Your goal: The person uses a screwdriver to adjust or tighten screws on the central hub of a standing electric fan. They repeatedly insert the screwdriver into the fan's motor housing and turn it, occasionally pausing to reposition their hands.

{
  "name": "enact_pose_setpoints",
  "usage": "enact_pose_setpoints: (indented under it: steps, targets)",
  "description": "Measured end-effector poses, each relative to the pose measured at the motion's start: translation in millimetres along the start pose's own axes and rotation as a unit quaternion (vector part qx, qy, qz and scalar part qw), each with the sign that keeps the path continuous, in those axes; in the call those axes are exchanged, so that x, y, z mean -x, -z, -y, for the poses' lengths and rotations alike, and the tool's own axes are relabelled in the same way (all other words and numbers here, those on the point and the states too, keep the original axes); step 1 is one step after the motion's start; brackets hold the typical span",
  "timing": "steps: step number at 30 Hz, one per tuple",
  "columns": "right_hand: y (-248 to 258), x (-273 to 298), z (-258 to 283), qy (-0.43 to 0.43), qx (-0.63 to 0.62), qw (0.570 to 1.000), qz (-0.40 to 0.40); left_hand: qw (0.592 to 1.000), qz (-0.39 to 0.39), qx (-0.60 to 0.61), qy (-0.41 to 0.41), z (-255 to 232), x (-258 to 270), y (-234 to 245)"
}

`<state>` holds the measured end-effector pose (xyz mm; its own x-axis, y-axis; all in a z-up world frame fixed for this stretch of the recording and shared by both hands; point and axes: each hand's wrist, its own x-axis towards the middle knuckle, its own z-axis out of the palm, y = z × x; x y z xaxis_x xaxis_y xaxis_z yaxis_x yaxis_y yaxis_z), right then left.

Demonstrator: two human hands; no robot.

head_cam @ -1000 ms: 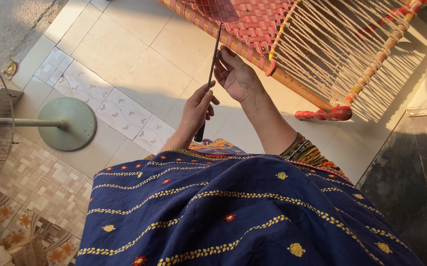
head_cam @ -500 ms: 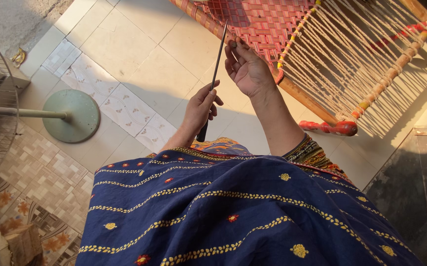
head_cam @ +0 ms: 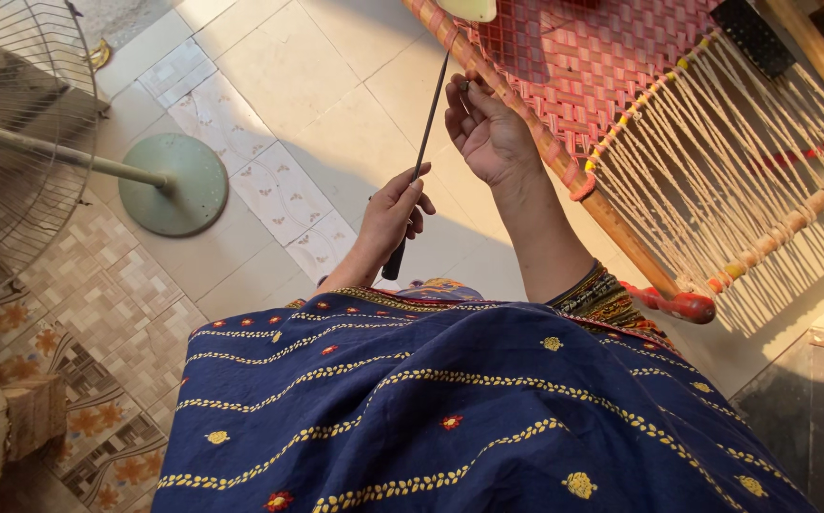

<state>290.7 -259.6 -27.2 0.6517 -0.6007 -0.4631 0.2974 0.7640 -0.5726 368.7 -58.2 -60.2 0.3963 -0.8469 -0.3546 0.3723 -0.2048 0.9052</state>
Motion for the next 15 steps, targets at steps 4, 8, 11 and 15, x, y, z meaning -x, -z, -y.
enact_pose_setpoints:
  steps: [4,8,11,15]
  targets:
    - [-36,-19,-25,-0.018,0.020,0.999,0.030,0.999,-0.025,0.022,-0.010,-7,4,37]
    - [-77,-39,-53,-0.038,0.025,0.997,0.069,0.998,-0.042,0.052,-0.022,-13,9,81]
    - [-104,-50,-75,-0.042,0.046,0.994,0.090,0.995,-0.058,0.068,-0.032,-14,15,111]
    - [-144,-65,-110,-0.051,0.084,0.989,0.111,0.992,-0.093,0.076,-0.037,-16,27,152]
